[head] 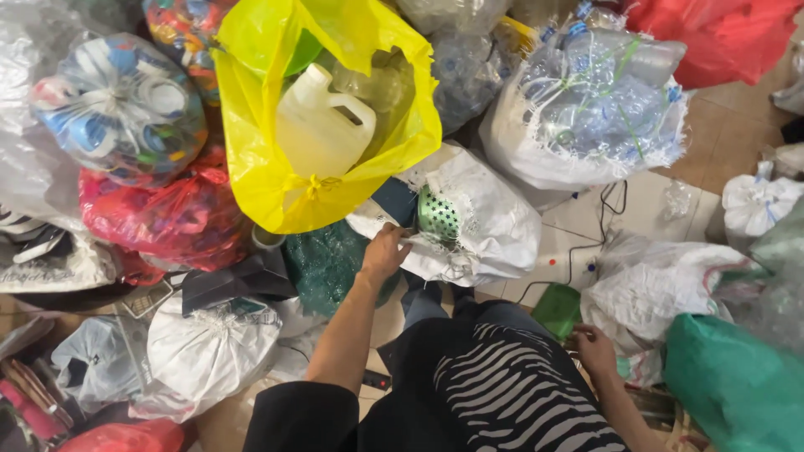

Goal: The recorder is sorting various plastic bottles and containers into different bags at a recycling center.

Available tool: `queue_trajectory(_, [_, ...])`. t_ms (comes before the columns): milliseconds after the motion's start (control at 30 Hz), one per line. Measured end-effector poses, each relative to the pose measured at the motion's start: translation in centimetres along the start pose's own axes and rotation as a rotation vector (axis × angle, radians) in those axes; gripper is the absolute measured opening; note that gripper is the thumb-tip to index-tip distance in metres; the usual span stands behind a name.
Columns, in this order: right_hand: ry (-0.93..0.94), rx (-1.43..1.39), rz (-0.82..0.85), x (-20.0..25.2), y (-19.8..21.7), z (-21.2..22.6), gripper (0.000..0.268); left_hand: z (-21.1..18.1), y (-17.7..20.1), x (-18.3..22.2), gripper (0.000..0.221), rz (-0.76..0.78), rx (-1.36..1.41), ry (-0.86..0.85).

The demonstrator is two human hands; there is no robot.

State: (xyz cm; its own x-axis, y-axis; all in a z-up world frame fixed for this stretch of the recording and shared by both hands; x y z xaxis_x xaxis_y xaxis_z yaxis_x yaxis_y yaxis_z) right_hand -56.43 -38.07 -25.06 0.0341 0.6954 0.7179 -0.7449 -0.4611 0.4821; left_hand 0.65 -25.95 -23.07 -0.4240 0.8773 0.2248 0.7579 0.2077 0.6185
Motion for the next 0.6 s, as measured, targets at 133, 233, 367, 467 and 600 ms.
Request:
queue_trajectory(133, [0.07, -0.044, 0.013, -1.9, -1.1, 2.4, 0.032, -1.8, 0.6, 2.9, 0.028, -0.099, 0.02, 0.039])
queue_trajectory(233, [0.132, 0.035, 0.053, -3.8, -2.8, 6.3, 0.031, -2.6, 0.9, 5.4, 0.021, -0.157, 0.096, 0.156])
queue_trajectory(367, [0.369, 0.007, 0.202, -6.9, -6.0, 11.4, 0.032, -0.3, -0.6, 10.9, 0.022, -0.331, 0.186, 0.342])
queue_trajectory(467, [0.449, 0.168, 0.265, -5.9, -9.2, 15.8, 0.032, 2.3, -2.3, 17.1, 0.029, -0.442, 0.165, 0.485])
queue_trajectory(600, [0.68, 0.61, 0.394, -5.4, -14.2, 20.2, 0.034, 10.3, -9.4, 27.0, 0.039, -0.687, 0.118, 0.669])
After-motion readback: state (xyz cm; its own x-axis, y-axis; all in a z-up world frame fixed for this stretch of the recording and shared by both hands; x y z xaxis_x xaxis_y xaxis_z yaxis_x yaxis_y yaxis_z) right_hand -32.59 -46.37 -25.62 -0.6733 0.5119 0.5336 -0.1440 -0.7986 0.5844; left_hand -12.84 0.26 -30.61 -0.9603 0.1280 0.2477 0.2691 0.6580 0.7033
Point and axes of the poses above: each hand's wrist, its own x-axis away from the middle knuckle, its own y-axis out of the back of the hand, z = x × y, the point moved 5 cm from there along -x, towards the middle knuckle, and after that the axes turned 2 degrees about y, right-handed, at the moved point
